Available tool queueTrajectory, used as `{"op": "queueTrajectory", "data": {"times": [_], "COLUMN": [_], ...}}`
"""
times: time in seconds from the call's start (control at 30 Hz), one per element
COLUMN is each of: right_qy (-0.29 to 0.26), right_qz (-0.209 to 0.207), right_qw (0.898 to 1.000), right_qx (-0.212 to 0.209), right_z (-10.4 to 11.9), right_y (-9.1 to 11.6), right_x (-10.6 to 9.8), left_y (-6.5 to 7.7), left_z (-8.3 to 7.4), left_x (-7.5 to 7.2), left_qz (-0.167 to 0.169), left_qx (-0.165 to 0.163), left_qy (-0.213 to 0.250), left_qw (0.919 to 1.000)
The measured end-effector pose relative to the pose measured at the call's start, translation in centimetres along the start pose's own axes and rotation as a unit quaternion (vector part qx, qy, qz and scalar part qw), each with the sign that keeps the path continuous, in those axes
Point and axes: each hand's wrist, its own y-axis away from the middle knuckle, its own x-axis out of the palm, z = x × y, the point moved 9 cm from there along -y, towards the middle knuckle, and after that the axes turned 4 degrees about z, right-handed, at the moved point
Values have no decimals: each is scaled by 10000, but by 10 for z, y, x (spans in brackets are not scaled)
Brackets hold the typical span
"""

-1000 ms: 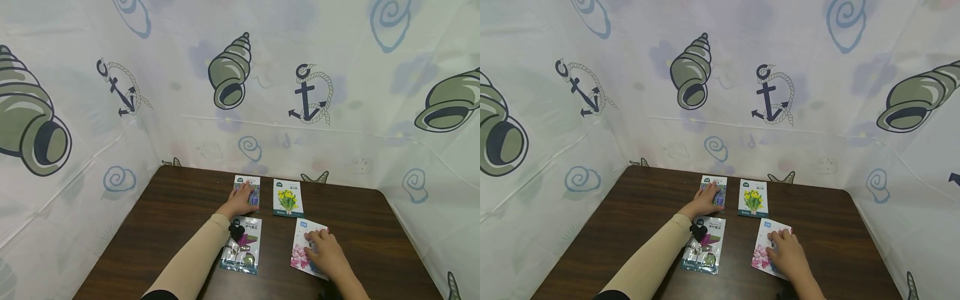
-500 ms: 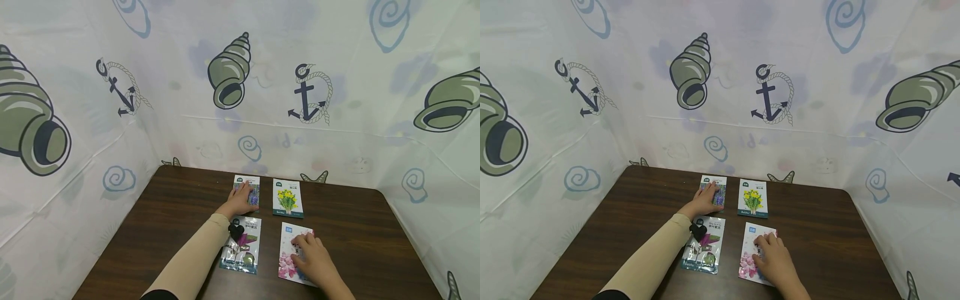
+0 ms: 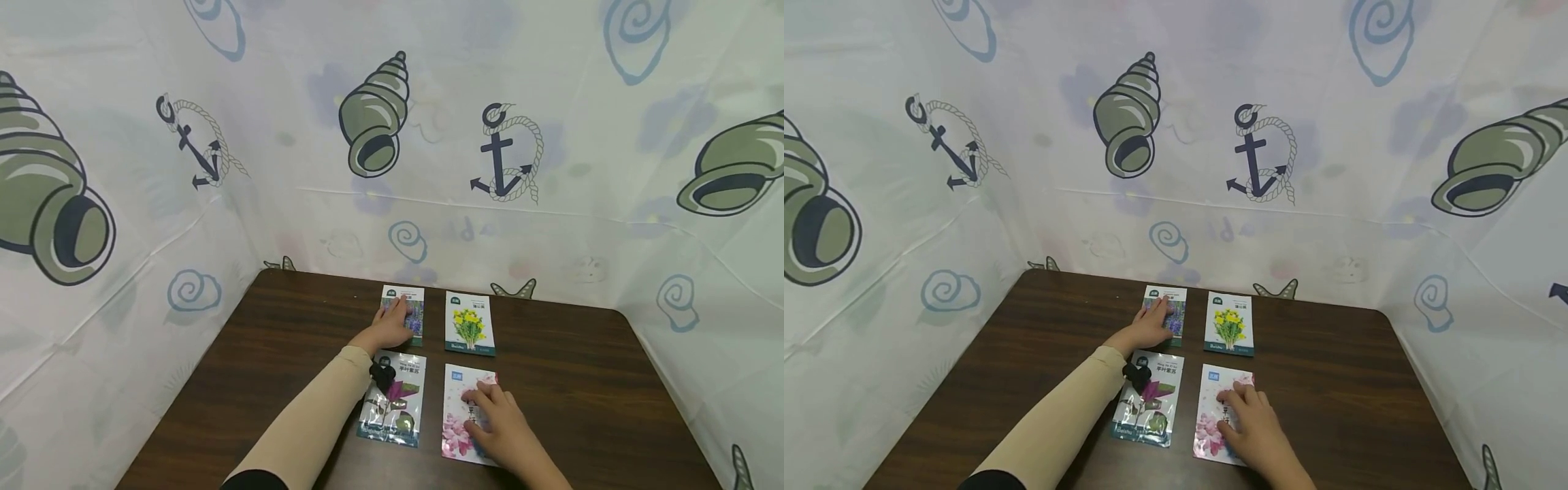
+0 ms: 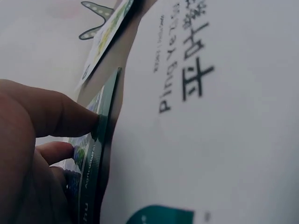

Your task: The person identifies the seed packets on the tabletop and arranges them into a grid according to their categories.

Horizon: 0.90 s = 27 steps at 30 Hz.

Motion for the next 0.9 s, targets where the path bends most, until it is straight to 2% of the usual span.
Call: {"op": "queueTrajectory", "data": {"times": [0.2, 0.33, 0.43, 0.53, 0.63, 0.77, 0.9], "right_qy": [-346, -342, -292, -233, -243, -288, -225], "right_qz": [199, 184, 154, 126, 61, -32, -227], "right_qw": [9990, 9989, 9990, 9990, 9984, 9976, 9963], "right_qx": [-209, -276, -285, -368, -498, -634, -792], "right_z": [5, 9, 10, 13, 17, 21, 23], "right_y": [3, 2, 1, 1, 1, 2, 2], "right_x": [8, 8, 6, 5, 4, 3, -1], "left_y": [1, 0, 3, 9, 17, 23, 25], "left_z": [6, 6, -1, -14, -24, -26, -26], "left_x": [2, 0, -3, -6, -10, -13, -15], "left_qz": [191, 138, 85, 89, 130, 92, 50], "left_qx": [52, 112, 183, 232, 246, 262, 361], "left_qy": [-398, -651, -964, -1461, -1769, -1833, -1557], "left_qw": [9990, 9977, 9951, 9890, 9838, 9827, 9871]}}
